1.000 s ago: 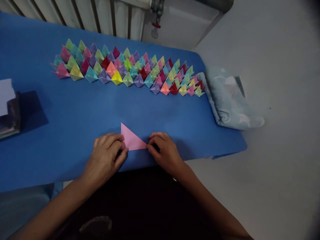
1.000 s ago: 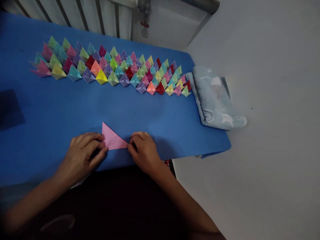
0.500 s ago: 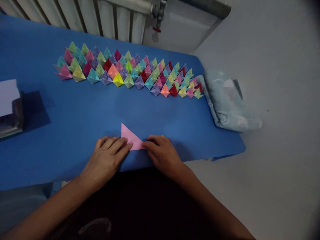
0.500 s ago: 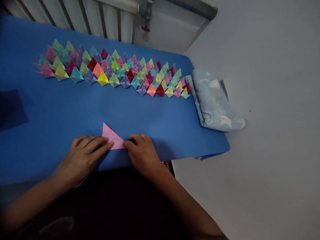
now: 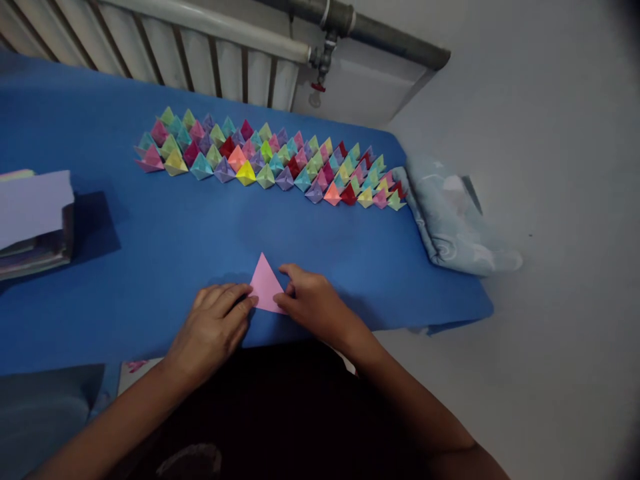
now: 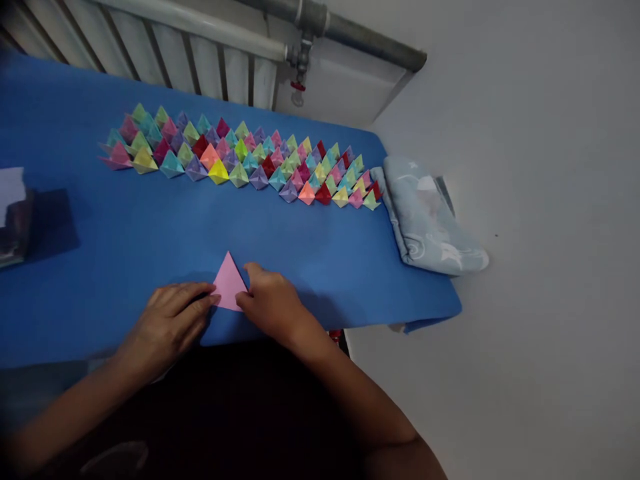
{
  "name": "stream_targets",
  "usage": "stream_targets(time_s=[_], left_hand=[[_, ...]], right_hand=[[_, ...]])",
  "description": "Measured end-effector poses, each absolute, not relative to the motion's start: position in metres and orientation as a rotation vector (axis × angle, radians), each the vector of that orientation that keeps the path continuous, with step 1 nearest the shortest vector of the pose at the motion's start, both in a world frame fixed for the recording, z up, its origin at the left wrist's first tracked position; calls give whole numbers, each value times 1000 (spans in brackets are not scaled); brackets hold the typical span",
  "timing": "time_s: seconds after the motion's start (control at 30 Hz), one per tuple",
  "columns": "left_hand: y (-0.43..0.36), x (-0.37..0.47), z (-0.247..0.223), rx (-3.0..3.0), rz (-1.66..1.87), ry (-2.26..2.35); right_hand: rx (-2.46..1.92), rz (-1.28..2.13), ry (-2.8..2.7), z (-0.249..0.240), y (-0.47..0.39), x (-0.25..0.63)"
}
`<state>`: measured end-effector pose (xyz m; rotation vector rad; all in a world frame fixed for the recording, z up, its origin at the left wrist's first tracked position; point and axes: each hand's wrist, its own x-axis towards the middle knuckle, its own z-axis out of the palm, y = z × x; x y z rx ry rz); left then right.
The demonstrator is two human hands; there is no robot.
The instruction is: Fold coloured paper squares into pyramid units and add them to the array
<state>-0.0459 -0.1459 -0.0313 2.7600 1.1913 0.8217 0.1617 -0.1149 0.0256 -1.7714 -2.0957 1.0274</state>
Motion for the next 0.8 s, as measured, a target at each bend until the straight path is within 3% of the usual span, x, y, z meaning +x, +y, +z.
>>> stream_targets(time_s=[0.27, 0.47, 0.63, 0.8], left_hand=[[-148, -47, -32, 2501, 914, 1267], [-128, -44, -13, 1570, 966, 1480], [-89, -30, 8, 1204, 759, 1294], [-42, -15, 23, 1152, 880, 1194]], right_hand=[[-1679, 1225, -1855, 15, -117, 162], [-1597, 1406, -1428, 17, -109, 164], [-1473, 1363, -1274, 18, -90, 170], [-1403, 1217, -1235, 30, -55, 175]])
